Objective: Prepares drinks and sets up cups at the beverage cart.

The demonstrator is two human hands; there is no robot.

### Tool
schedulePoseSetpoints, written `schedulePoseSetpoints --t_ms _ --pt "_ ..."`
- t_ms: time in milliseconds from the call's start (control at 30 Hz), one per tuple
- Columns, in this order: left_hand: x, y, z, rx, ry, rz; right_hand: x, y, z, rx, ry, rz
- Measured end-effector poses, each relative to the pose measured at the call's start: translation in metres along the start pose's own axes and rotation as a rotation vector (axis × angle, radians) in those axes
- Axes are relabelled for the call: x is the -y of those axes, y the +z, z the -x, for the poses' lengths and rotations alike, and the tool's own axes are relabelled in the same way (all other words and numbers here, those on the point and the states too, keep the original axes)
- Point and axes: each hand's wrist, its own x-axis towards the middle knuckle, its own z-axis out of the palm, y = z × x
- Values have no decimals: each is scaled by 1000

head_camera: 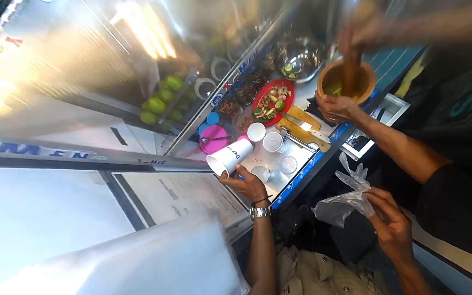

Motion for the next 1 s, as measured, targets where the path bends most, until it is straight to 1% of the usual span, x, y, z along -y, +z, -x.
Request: schedulePoseSetpoints --t_ms 133,200,300,400,500,567,667,733,900,1000 --pt "9 13 -18 6 -22 -345 -4 0 2 3 -3 -28" --pt "16 19 -24 33 -64 -482 -5 -1 4 4 4 -34" --pt "27 22 -35 185 -189 -644 -5 -3 6 0 14 -49" --pt "36 25 -46 315 -269 -771 -2 -3 10 -11 27 -60" --pt "46 28 -59 417 -329 -866 -2 -6 12 -16 19 -58" --pt "46 27 -68 478 -345 -908 -1 -7 13 -26 18 -51" --pt "39 23 -67 480 -353 -930 1 -9 14 -40 11 -31" --pt "42 22 -63 486 -349 -935 1 -9 13 -48 9 -22" --pt "53 31 -69 497 -482 -960 2 -8 11 -56 9 -41" --pt "60 36 -69 513 -475 -984 3 -6 10 -46 25 -39"
